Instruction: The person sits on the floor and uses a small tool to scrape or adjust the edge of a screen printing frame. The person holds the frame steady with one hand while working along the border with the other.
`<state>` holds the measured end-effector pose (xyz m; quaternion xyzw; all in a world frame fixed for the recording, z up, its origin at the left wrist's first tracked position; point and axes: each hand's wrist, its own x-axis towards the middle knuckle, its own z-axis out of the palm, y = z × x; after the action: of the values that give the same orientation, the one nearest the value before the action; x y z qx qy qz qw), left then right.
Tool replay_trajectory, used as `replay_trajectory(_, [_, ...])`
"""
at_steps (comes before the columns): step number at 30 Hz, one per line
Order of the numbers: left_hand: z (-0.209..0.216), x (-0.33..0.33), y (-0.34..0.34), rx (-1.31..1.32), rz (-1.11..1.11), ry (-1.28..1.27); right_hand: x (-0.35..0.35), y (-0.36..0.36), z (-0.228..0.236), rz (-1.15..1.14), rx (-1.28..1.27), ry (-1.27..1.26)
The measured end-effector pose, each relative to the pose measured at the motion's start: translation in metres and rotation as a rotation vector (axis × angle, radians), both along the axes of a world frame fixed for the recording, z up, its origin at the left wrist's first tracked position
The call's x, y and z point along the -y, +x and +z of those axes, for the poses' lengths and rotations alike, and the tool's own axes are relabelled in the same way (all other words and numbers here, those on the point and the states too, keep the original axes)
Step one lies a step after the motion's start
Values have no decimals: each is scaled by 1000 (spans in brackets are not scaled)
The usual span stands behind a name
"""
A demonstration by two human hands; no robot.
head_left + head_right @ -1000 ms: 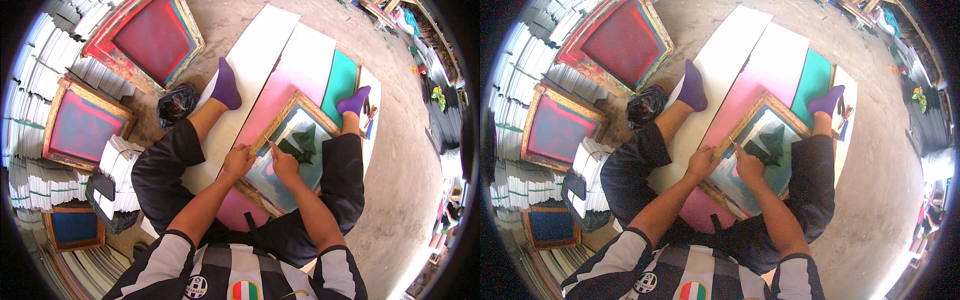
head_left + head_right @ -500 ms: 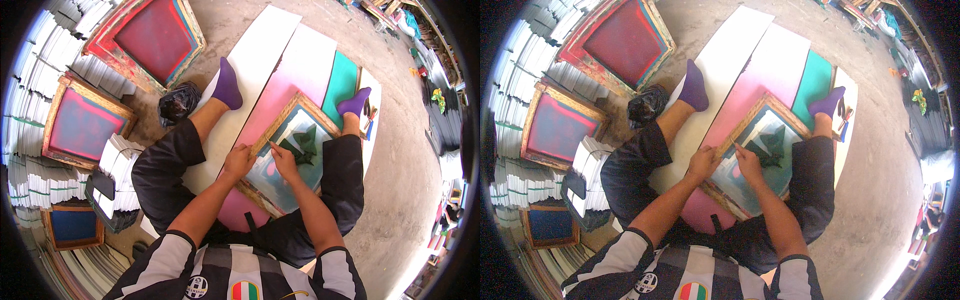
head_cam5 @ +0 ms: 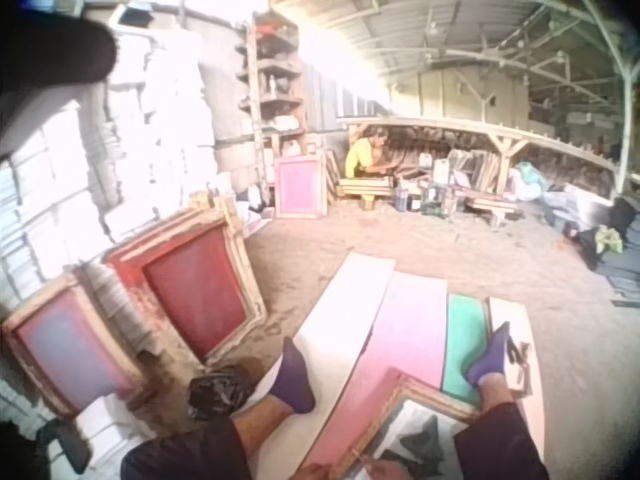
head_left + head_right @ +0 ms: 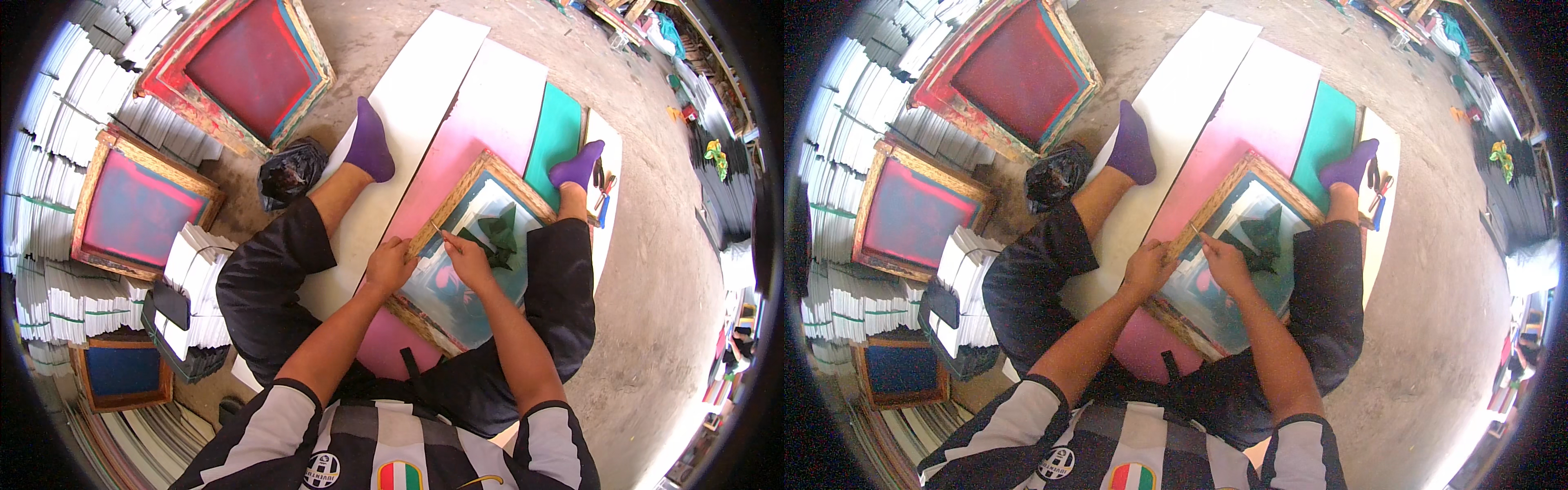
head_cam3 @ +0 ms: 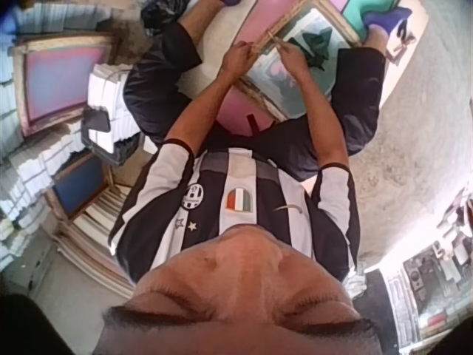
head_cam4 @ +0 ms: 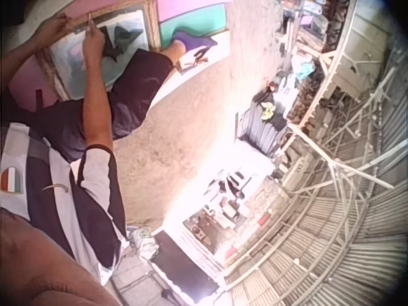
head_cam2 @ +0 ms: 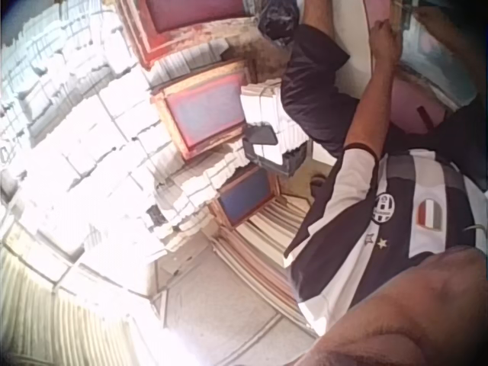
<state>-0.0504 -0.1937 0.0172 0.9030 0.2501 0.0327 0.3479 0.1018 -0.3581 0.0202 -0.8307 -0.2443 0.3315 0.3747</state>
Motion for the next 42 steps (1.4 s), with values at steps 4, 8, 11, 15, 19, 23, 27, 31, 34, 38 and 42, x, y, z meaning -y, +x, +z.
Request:
replay_trajectory(4, [-4, -1, -4, -7, 22, -1, 4, -16, 35, 171, 299, -221])
replay_trajectory(8, [-4, -2, -2, -9, 18, -17, 2, -18, 45, 226, 351, -325])
replay_trajectory(11, [-2, -2, -1, -8, 19, -21, 1, -20, 45, 203, 452, -317])
replay_trajectory(15, [-3, -3, -3, 2, 9, -33, -7, -22, 59, 276, 493, -421])
replay_trajectory(19, [-8, -2, 0, 12, -5, 23, -19, -30, 61, 344, 556, -545])
replay_trajectory(23, [-8, 0, -1, 20, -9, 40, 0, -13, 20, 161, 285, -108])
replay_trajectory(27, [-4, -4, -4, 10, -16, 16, -4, -18, 47, 235, 287, -353])
replay_trajectory(31, [-11, 0, -2, 41, -18, 56, 10, -13, -13, 73, 149, 76])
replay_trajectory(34, [-13, -3, -1, 42, -18, 59, 10, -13, -25, 30, 74, 217])
replay_trajectory(38, [-6, -4, -6, 15, 4, 0, -9, -23, 47, 212, 290, -392])
replay_trajectory(42, [-3, -2, -2, 32, -6, -7, 7, -7, 0, 3, -62, 12])
